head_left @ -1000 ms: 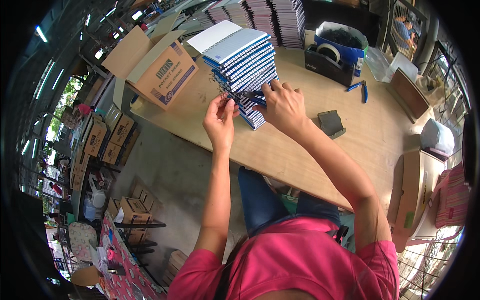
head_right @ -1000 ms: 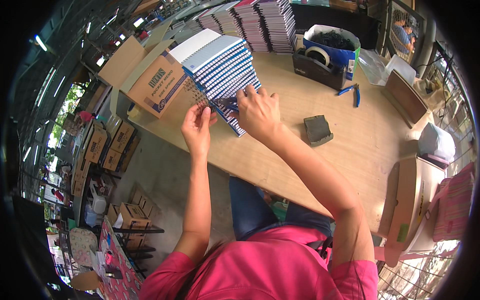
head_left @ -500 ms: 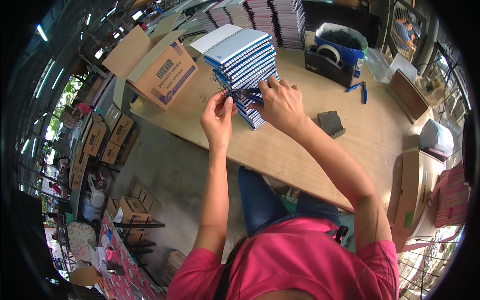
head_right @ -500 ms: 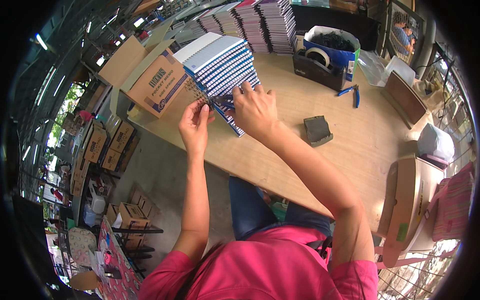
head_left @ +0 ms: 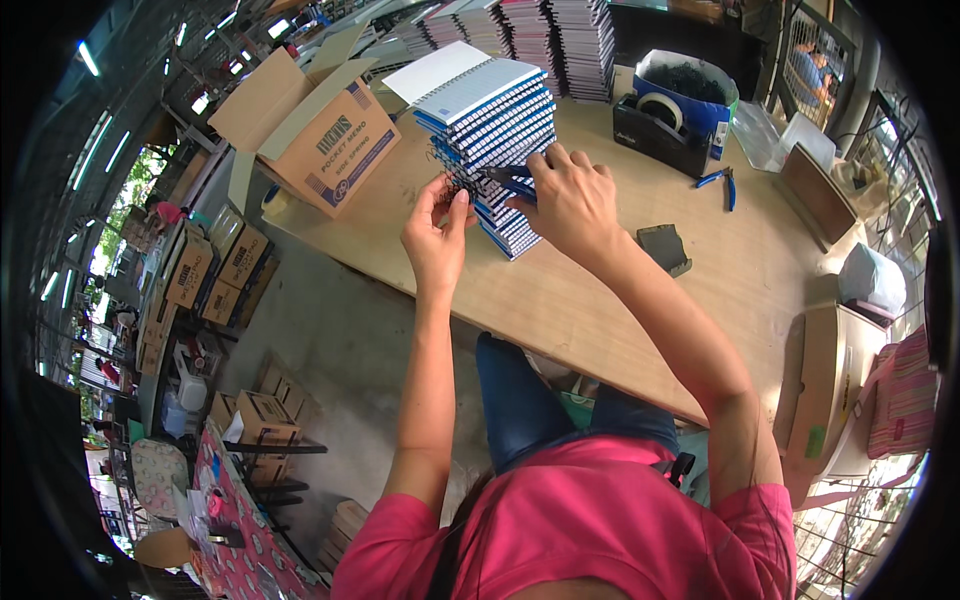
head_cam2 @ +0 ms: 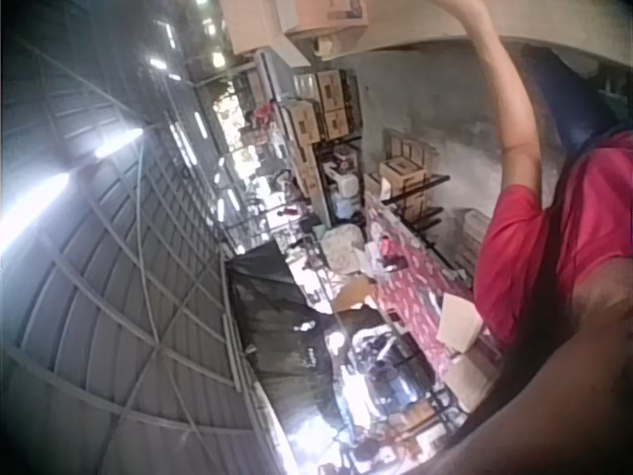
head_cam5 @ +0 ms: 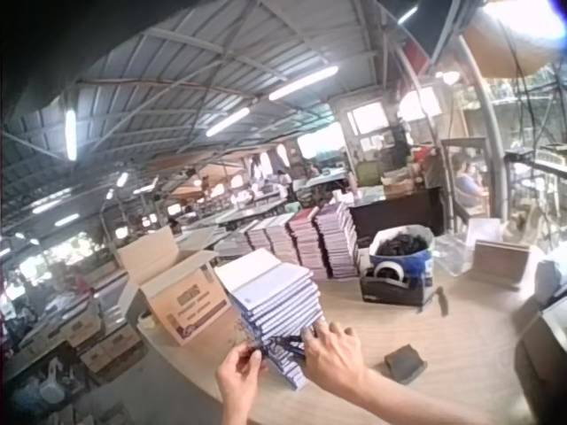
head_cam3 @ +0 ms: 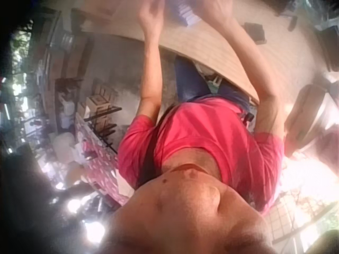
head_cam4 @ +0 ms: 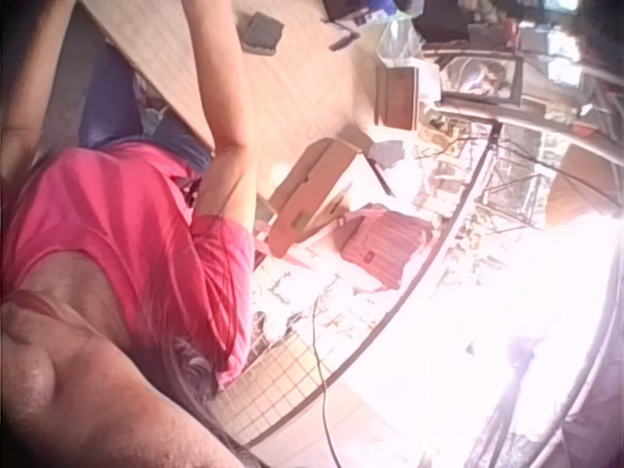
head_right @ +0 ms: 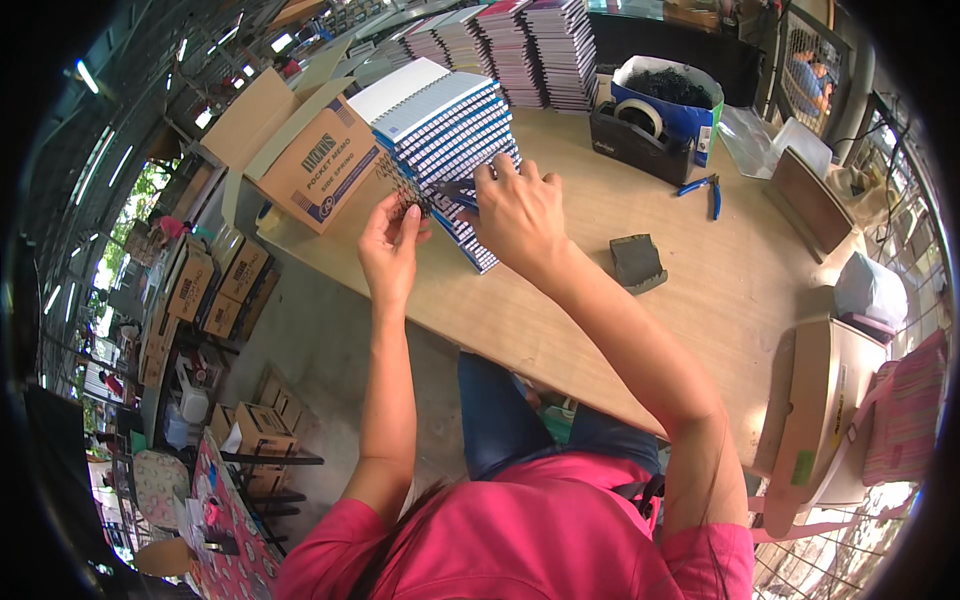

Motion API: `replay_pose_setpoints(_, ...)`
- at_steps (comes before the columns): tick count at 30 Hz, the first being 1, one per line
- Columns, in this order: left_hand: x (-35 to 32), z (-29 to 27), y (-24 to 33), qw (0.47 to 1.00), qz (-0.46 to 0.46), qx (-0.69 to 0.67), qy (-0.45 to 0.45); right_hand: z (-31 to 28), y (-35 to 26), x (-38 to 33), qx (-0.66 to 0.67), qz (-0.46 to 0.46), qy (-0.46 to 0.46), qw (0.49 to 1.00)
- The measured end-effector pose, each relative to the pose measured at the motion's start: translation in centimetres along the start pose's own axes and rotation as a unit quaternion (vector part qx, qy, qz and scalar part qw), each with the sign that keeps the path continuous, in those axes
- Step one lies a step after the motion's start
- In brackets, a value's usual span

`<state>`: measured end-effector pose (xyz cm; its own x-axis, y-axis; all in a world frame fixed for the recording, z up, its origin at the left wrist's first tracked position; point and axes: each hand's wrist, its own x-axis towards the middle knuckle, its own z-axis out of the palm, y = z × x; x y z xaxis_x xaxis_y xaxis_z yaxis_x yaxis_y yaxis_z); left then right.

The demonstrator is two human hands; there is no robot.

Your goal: The person assembles notebooks by threading wire spirals into pre-punched holes and trimming the wire using shears.

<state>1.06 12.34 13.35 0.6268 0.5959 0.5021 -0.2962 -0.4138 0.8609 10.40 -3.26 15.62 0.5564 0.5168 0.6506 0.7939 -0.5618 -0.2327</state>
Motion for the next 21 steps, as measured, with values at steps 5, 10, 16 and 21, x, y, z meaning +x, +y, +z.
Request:
replay_pose_setpoints(5, 0.3, 0.1, 0.9, 1.0, 0.007, 0.01, 0.002, 0.5, -0.6, 0.5, -0.008, -0.013, 0.005, 1.0)
replay_pose_setpoints(10, 0.9, 0.3, 0.4, 1.0, -0.004, 0.02, 0.013, 1.3, 0.5, 1.4, 0.046, 0.028, -0.144, 0.988)
replay_pose_setpoints(16, 0.9, 0.3, 0.8, 1.0, 0.023, 0.019, 0.01, -0.5, 0.6, 0.8, 0.005, 0.002, 0.009, 1.0)
replay_pose_setpoints(21, 1.2, 0.4, 1.8, 0.999, 0.024, 0.021, 0.011, -0.3, -0.2, 1.2, -0.018, -0.009, 0.004, 1.0)
